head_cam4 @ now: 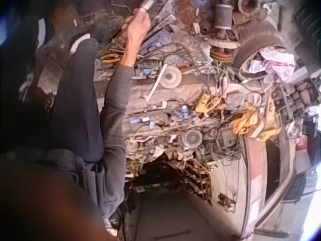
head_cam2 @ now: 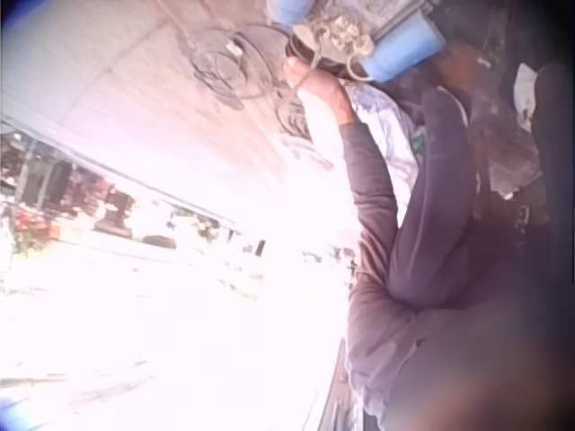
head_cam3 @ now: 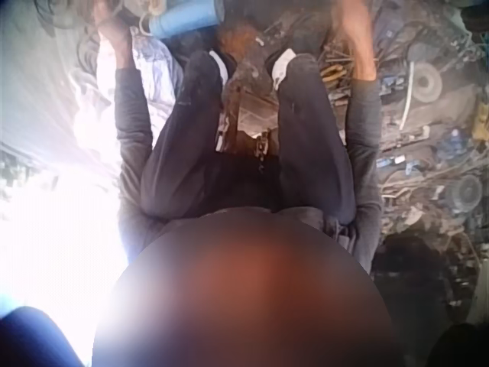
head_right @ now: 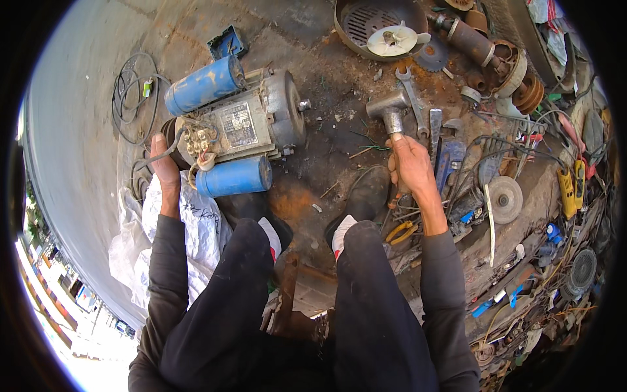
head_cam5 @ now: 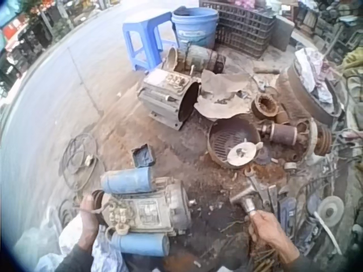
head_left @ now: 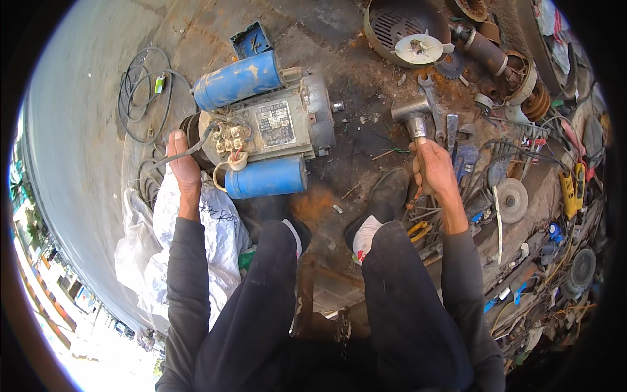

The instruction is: The person disassembles a blue electric motor on a cluttered workbench. They use a screwdriver to remove screws from the terminal box and casing, then use a hammer to tap off the end cap. The motor is rotated and handled throughout the process.

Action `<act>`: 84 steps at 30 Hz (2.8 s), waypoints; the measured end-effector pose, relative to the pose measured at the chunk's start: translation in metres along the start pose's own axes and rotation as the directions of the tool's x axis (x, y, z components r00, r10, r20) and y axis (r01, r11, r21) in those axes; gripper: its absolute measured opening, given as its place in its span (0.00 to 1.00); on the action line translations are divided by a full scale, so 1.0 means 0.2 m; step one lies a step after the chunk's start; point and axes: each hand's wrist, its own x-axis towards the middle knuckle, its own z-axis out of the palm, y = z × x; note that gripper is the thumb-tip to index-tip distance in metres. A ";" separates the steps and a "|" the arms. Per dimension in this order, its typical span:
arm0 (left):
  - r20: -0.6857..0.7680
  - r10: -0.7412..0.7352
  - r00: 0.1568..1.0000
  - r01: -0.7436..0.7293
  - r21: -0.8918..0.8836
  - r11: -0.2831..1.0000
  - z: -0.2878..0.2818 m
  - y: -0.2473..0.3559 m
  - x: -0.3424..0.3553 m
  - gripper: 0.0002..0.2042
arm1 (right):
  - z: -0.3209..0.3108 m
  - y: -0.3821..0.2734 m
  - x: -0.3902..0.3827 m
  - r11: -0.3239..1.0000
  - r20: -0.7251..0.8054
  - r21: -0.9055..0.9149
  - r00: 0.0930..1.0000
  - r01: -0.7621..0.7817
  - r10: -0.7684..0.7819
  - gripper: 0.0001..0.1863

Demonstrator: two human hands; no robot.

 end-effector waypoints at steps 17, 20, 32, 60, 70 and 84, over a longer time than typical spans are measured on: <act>-0.035 -0.009 0.999 0.004 -0.145 0.989 0.02 -0.04 -0.07 0.22 | 0.69 -0.32 0.19 0.925 0.028 0.270 0.958 0.267 -0.285 0.18; -0.006 -0.038 0.999 0.036 -0.179 0.983 0.01 -0.01 -0.08 0.22 | 0.68 -0.28 0.18 0.918 -0.088 0.238 0.948 0.318 -0.305 0.15; 0.419 -0.413 0.808 0.567 -0.368 0.737 -0.11 -0.07 0.17 0.21 | 0.63 -0.28 0.02 0.882 0.262 0.470 0.949 0.033 -0.175 0.38; 0.526 -0.517 0.675 0.709 -0.656 0.259 -0.01 0.22 -0.08 0.35 | 0.70 -0.45 0.24 0.865 0.192 0.476 0.942 0.157 -0.276 0.59; 0.377 -0.587 0.716 0.612 -0.743 0.270 0.05 0.29 -0.20 0.31 | 0.52 -0.79 0.41 0.824 -0.092 0.098 0.829 0.558 -0.551 0.41; 0.560 -0.537 0.631 0.642 -0.765 -0.044 0.24 0.44 -0.50 0.39 | 0.71 -1.13 0.48 0.710 0.272 -0.065 0.697 0.701 -0.663 0.23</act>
